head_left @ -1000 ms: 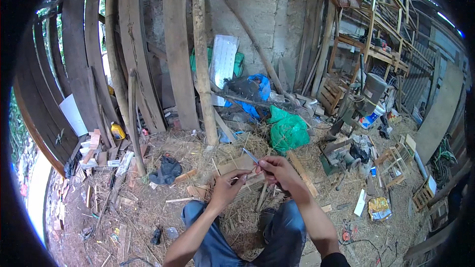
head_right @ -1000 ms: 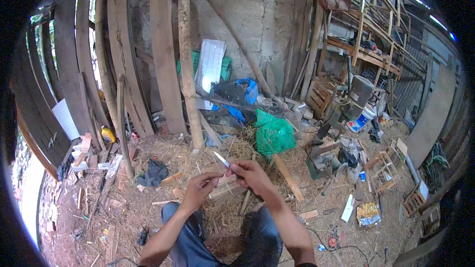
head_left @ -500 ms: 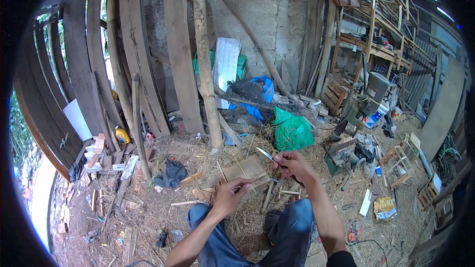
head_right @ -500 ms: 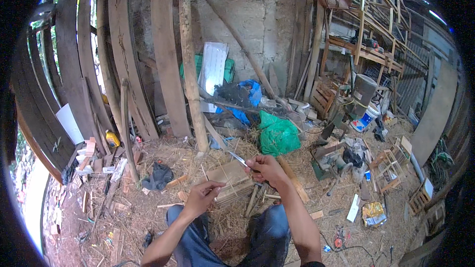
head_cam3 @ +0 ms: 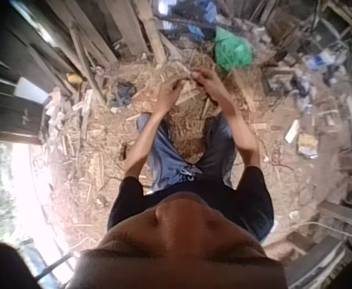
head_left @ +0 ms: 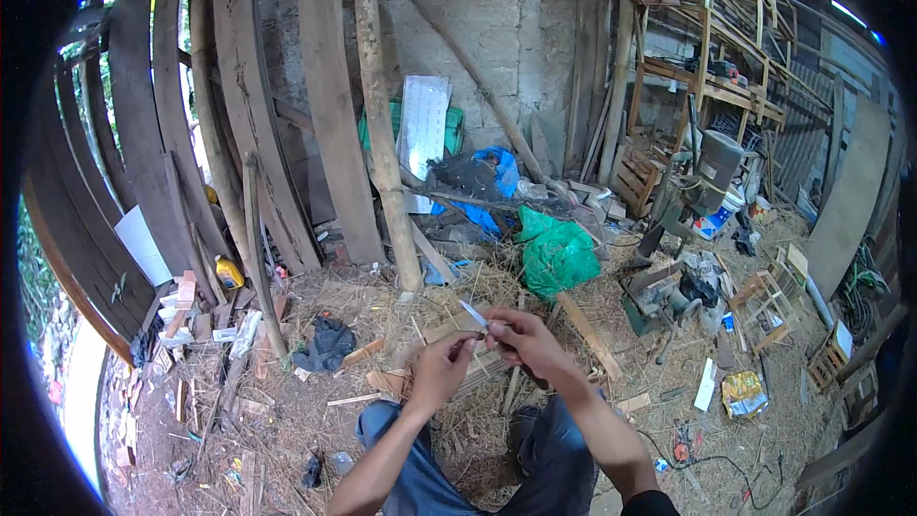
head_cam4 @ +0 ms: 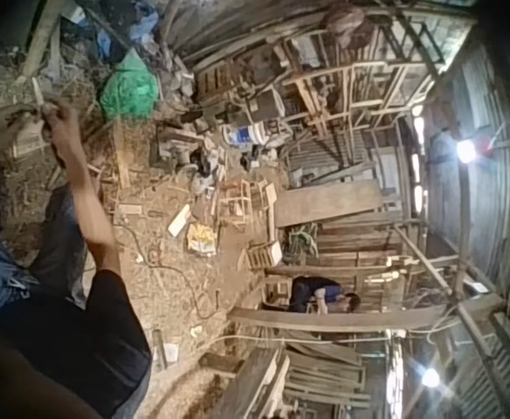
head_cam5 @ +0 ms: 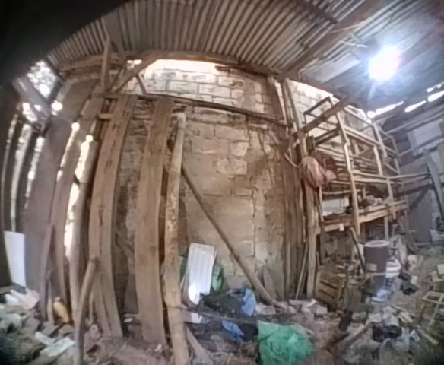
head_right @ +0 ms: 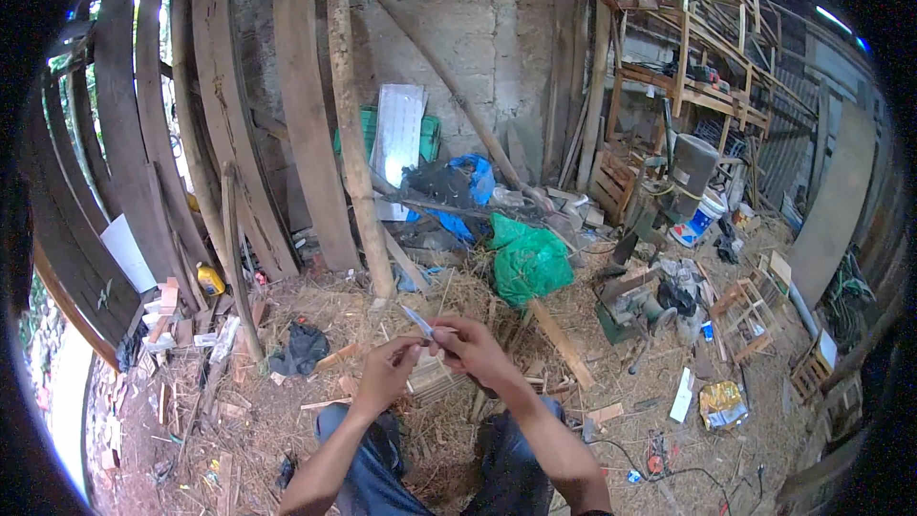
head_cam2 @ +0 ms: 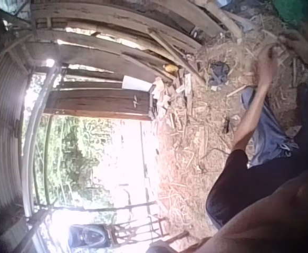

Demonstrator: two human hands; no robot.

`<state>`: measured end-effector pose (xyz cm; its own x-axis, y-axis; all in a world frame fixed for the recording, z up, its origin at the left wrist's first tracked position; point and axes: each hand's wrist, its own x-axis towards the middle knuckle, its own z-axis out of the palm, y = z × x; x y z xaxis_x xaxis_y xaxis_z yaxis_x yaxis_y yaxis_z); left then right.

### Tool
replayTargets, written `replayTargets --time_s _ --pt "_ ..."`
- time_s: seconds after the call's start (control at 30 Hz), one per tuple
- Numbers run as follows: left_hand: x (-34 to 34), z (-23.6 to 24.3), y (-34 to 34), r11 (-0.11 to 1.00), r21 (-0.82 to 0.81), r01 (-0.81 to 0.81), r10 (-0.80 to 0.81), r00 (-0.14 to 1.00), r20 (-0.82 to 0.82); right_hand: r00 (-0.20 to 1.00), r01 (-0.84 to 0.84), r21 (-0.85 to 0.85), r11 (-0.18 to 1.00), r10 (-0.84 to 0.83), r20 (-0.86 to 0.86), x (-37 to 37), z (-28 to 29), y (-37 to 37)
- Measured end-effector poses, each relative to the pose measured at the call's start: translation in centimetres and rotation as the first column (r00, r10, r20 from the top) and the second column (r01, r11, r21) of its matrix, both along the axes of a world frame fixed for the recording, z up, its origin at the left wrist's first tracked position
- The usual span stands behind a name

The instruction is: The person assembles a small wooden structure by inserting thin bamboo sticks into pre-drilled holes in a wooden base and frame.

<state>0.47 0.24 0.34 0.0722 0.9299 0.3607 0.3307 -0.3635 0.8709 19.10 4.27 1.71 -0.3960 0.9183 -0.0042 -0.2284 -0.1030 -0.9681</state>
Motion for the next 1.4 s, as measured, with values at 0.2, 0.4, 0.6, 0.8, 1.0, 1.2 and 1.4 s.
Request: replayTargets --time_s 0.2,0.4,0.6,0.8,1.0,1.2,1.4 --pt "0.2 1.3 -1.0 0.982 -0.126 0.139 -0.134 0.990 0.044 0.996 -0.064 -0.081 0.995 0.059 -0.060 2.8 0.0 1.9" --pt "0.1 -0.5 -1.5 0.979 -0.142 0.147 -0.153 0.987 -0.037 0.997 -0.039 -0.104 0.994 0.045 0.062 4.4 0.4 1.9" --pt "-0.5 0.0 -2.6 0.964 -0.248 0.092 -0.121 0.987 -0.106 0.971 0.186 0.023 0.982 -0.188 0.149 5.8 -0.9 3.3" --pt "-3.9 -2.0 -2.0 0.976 -0.216 0.039 0.013 0.972 0.233 0.862 0.503 0.026 0.864 -0.500 -0.086 12.5 -1.0 5.5" --pt "-0.2 -0.7 1.9 0.955 -0.263 0.135 -0.056 0.956 0.289 0.998 0.021 -0.012 1.000 -0.022 -0.063 1.3 0.0 2.0" --pt "-0.4 -1.6 1.6 0.947 -0.249 0.203 -0.174 0.975 0.135 0.981 0.191 0.005 0.982 -0.191 0.035 2.5 -1.0 4.8" --pt "-0.1 -2.2 1.5 0.951 -0.251 0.180 -0.149 0.979 0.138 0.993 0.030 0.049 0.998 -0.035 0.112 0.2 -2.8 2.0"
